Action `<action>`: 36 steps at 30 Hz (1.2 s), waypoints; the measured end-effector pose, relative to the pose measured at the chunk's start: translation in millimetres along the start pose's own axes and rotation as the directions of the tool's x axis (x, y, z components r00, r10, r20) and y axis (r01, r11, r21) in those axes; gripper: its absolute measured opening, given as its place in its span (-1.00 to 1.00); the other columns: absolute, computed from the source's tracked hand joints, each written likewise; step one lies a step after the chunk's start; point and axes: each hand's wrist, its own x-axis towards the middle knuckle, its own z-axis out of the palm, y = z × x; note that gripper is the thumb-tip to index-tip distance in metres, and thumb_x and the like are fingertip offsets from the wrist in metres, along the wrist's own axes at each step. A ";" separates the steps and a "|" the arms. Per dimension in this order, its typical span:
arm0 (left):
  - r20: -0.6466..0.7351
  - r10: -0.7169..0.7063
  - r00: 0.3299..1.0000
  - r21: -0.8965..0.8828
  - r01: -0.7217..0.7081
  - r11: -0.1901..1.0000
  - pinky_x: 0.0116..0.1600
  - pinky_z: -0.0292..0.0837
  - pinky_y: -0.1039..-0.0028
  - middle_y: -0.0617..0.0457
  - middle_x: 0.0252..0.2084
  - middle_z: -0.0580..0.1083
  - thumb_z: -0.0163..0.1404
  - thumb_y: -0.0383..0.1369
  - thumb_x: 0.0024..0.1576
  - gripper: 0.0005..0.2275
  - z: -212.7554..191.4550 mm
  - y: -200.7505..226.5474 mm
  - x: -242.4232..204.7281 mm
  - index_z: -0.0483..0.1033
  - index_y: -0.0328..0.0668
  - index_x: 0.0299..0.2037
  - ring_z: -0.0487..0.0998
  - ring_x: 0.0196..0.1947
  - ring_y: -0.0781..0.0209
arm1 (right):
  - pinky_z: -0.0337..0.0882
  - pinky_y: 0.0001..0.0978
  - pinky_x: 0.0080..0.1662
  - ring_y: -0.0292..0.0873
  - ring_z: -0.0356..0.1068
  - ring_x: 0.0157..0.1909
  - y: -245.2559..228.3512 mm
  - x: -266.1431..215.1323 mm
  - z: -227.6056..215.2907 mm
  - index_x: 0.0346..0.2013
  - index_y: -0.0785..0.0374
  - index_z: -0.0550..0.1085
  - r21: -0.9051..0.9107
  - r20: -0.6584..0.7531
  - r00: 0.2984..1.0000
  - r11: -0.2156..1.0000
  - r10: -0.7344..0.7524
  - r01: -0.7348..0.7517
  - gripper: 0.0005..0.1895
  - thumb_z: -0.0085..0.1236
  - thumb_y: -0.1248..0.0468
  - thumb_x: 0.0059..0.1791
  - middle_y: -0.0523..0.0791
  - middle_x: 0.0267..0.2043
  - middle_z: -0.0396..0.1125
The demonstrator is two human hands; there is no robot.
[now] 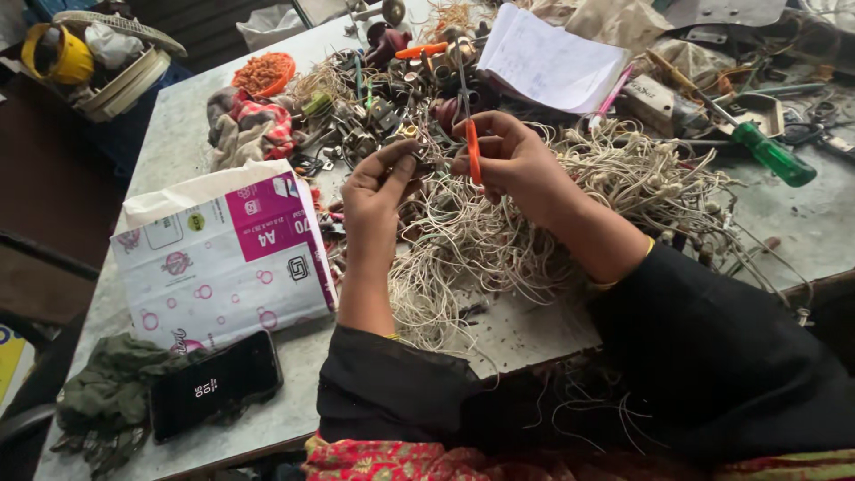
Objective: The person uses orange-handled scissors to cut tangled white wires on a cluttered workbench. They repeatedly pick up wire bundles, snip them into shorter pieces, and drop the cut pieces back onto the table.
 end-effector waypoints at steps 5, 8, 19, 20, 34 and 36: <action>-0.038 0.033 0.999 -0.116 -0.038 0.993 -0.05 0.58 0.57 0.08 -0.12 0.62 0.08 -0.48 0.26 -0.82 -5.2 -10.2 4.1 0.60 -0.27 0.04 0.61 -0.21 0.40 | 0.25 -0.61 -0.46 -0.45 0.35 -0.44 0.9 1.0 0.3 0.16 0.24 0.35 -0.021 -0.007 1.000 1.000 0.005 -0.005 -0.52 0.28 0.23 0.00 -0.12 -0.23 0.52; -0.048 0.050 0.998 0.010 -0.050 0.999 -0.15 0.52 0.60 0.10 -0.14 0.61 0.07 -0.47 0.30 -0.82 -9.1 -16.7 3.9 0.61 -0.24 0.07 0.58 -0.26 0.41 | 0.29 -0.59 -0.48 -0.42 0.34 -0.46 -0.7 0.7 0.7 0.16 0.25 0.35 -0.040 -0.041 0.999 0.999 0.003 -0.005 -0.53 0.27 0.25 0.00 -0.08 -0.19 0.52; -0.153 0.275 0.949 0.450 -0.181 0.875 -0.35 0.53 0.59 0.08 0.09 0.52 0.10 -0.46 0.17 -0.71 -17.8 -18.6 14.6 0.48 -0.14 0.11 0.60 -0.31 0.36 | 0.35 -0.63 -0.47 -0.43 0.34 -0.49 7.5 5.4 -7.6 0.16 0.30 0.31 0.167 -0.124 0.977 0.967 -0.172 0.191 -0.61 0.19 0.31 0.09 -0.01 -0.11 0.51; -0.097 0.255 0.962 0.535 -0.166 0.828 -0.35 0.53 0.57 0.04 0.07 0.56 0.13 -0.44 0.18 -0.74 -11.6 -19.3 11.7 0.52 -0.16 0.08 0.61 -0.30 0.32 | 0.34 -0.64 -0.46 -0.43 0.34 -0.48 8.9 5.7 -8.0 0.15 0.30 0.31 0.175 -0.122 0.976 0.965 -0.178 0.198 -0.62 0.20 0.31 0.09 -0.01 -0.11 0.51; 0.147 0.084 0.985 0.696 -0.164 0.699 -0.25 0.54 0.51 0.08 -0.23 0.63 0.19 -0.27 0.17 -0.85 17.8 -0.1 -6.4 0.71 -0.12 -0.16 0.62 -0.37 0.33 | 0.28 -0.61 -0.50 -0.42 0.34 -0.50 -3.5 -7.5 7.0 0.13 0.27 0.36 -0.002 0.111 0.988 0.994 -0.108 0.109 -0.65 0.08 0.15 0.12 -0.11 -0.32 0.44; 0.058 0.233 0.971 0.653 -0.213 0.727 -0.25 0.50 0.54 0.07 -0.26 0.63 0.20 -0.30 0.16 -0.83 7.9 -1.9 -4.0 0.70 -0.18 -0.15 0.62 -0.37 0.34 | 0.22 -0.59 -0.54 -0.41 0.28 -0.58 -5.6 -13.5 10.8 0.11 0.24 0.38 -0.013 0.246 0.969 1.000 0.011 -0.008 -0.62 0.08 0.11 0.09 -0.11 -0.44 0.42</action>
